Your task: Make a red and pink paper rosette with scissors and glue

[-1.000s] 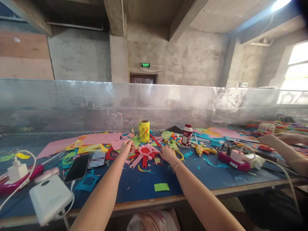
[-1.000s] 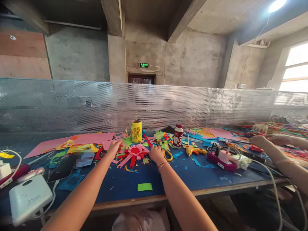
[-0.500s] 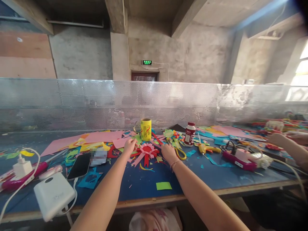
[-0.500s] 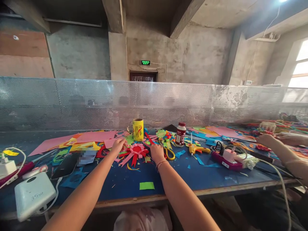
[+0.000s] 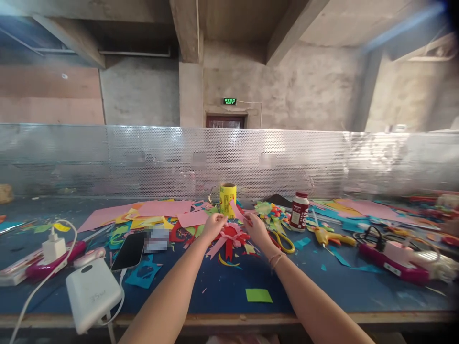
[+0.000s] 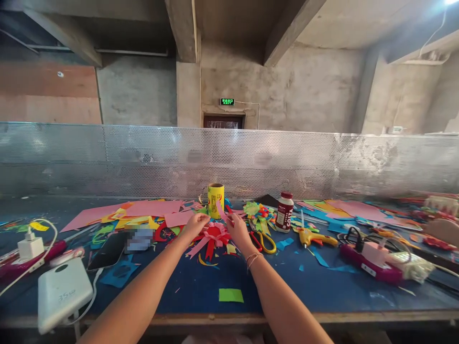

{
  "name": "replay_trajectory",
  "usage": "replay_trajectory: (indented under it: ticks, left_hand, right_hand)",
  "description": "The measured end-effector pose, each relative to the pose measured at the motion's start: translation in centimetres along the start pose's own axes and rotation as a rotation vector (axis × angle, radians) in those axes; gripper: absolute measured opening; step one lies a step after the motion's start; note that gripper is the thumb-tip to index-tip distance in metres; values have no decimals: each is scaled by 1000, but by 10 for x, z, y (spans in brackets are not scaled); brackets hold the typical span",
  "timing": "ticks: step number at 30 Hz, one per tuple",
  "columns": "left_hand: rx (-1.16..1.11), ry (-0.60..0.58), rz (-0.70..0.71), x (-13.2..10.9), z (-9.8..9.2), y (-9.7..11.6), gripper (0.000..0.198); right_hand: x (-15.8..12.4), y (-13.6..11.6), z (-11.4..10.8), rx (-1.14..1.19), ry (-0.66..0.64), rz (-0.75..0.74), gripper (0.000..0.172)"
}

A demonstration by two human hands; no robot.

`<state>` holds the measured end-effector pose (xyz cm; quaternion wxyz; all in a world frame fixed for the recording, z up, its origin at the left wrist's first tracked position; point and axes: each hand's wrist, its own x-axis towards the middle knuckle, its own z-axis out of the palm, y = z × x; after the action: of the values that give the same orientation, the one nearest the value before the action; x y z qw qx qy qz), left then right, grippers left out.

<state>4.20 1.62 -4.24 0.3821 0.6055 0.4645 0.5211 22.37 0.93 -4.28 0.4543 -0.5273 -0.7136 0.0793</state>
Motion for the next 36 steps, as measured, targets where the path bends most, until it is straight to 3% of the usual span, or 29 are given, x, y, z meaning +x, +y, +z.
replay_trajectory:
  ticks: [4, 13, 21, 28, 36]
  left_hand:
    - [-62, -34, 23, -4, 6, 5, 19]
    - [-22, 40, 167, -6, 7, 9, 20]
    - [176, 86, 196, -5, 3, 6, 17]
    - [217, 69, 148, -12, 0, 4, 20]
    - [384, 65, 215, -17, -3, 10, 27]
  right_hand:
    - [-7, -13, 4, 71, -68, -135, 25]
    - [-20, -31, 9, 67, -162, -360, 26]
    - [-22, -30, 11, 92, -246, -252, 26]
    - [-27, -32, 2, 20, -214, -229, 28]
    - [-28, -35, 5, 1, -185, -224, 30]
